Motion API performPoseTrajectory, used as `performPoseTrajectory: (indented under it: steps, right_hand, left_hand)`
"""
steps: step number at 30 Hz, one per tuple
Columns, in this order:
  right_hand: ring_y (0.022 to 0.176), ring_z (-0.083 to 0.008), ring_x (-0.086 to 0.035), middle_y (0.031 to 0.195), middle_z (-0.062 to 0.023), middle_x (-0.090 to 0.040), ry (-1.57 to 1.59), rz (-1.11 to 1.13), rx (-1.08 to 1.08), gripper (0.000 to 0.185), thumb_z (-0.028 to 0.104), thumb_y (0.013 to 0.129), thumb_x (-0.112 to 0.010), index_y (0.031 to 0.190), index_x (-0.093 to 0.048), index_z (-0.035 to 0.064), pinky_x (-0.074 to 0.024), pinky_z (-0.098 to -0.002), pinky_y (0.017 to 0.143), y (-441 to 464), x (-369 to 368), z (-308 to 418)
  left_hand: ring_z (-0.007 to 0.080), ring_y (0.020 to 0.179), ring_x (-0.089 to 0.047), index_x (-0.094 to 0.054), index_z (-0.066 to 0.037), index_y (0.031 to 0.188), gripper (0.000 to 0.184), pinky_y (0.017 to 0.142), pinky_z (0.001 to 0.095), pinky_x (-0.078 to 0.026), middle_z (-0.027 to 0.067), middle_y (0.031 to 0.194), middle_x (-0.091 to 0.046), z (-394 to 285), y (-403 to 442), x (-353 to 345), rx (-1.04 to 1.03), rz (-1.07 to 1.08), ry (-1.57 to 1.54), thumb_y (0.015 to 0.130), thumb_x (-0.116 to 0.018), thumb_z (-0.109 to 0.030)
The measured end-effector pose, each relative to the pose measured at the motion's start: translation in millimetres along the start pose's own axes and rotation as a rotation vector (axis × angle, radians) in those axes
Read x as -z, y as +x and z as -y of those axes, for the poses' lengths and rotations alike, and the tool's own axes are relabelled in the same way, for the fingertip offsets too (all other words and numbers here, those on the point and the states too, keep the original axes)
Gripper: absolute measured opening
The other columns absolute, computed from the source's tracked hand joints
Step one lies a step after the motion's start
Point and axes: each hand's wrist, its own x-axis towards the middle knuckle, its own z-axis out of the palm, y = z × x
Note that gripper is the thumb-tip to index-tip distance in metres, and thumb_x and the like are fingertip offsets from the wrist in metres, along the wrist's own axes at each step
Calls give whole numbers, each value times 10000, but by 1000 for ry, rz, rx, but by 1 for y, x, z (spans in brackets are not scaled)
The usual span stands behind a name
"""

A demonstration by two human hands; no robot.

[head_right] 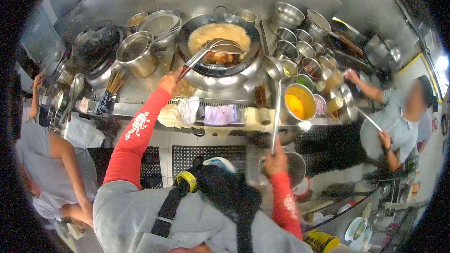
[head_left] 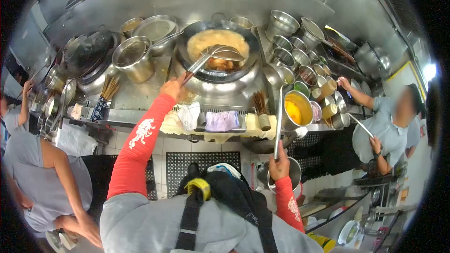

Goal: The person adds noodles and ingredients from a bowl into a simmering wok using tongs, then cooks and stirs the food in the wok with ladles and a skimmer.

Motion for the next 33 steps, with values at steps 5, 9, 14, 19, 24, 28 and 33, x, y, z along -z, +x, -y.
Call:
performPoseTrajectory:
  steps: [5, 9, 14, 19, 24, 28, 33]
  right_hand:
    - [717, -253, -628, 963, -246, -639, -78, 116, -205, 612, 27, 792, -582, 1380, -411, 39, -498, -322, 679, -6, 3, -32]
    - [794, -369, -618, 953, -272, -618, -163, 217, -246, 634, 40, 770, -600, 1378, -422, 74, -495, -400, 730, -5, -17, -66]
    - [908, -437, -566, 1030, -259, -583, -176, 240, -412, 656, 48, 758, -599, 1383, -404, 92, -463, -478, 792, -1, -37, -74]
    - [908, -408, -571, 1022, -214, -589, -396, -43, -69, 547, 73, 696, -601, 1237, -529, 29, -462, -472, 804, -9, -82, -78]
    - [749, -332, -610, 889, -179, -635, -240, 244, -29, 383, 78, 744, -611, 1117, -606, -8, -501, -409, 731, -28, -155, -102]
    - [605, -249, -598, 802, -112, -650, 230, 446, -504, 315, 72, 782, -617, 1082, -622, -24, -509, -369, 613, -12, -207, -139]
    - [697, -268, -588, 848, -114, -594, 551, 276, -1037, 244, 134, 849, -537, 1063, -573, 22, -511, -412, 562, 24, -256, -232]
  left_hand:
    - [379, 849, -623, -374, -201, 1400, 663, 736, 466, -509, 204, 1051, -576, -4, -16, -19, 45, 49, 24, 782, -608, -149]
    - [390, 851, -611, -410, -87, 1368, 631, 744, 452, -508, 208, 1031, -585, -12, -31, 3, 38, -43, -50, 771, -615, -113]
    - [299, 900, -620, -509, -63, 1235, 423, 799, 421, -495, 162, 1180, -588, 44, 71, 2, 406, -132, -1201, 861, -595, -242]
    - [317, 1280, -378, -366, -71, 1310, 622, 1043, 480, -309, 192, 1332, -448, 76, 173, 26, 968, -274, -2198, 813, -637, -328]
    - [229, 1031, -532, -523, -98, 879, 153, 950, 470, -364, 57, 907, -601, 102, 186, 34, 887, -397, -2362, 834, -549, -242]
    - [205, 671, -571, -475, -74, 653, 213, 709, 385, -520, 76, 699, -563, 121, 128, 42, 915, -295, -2282, 858, -419, -90]
    - [186, 685, -588, -518, -53, 758, 127, 625, 315, -543, 70, 723, -580, 146, 17, 73, 880, -192, -2119, 869, -480, -103]
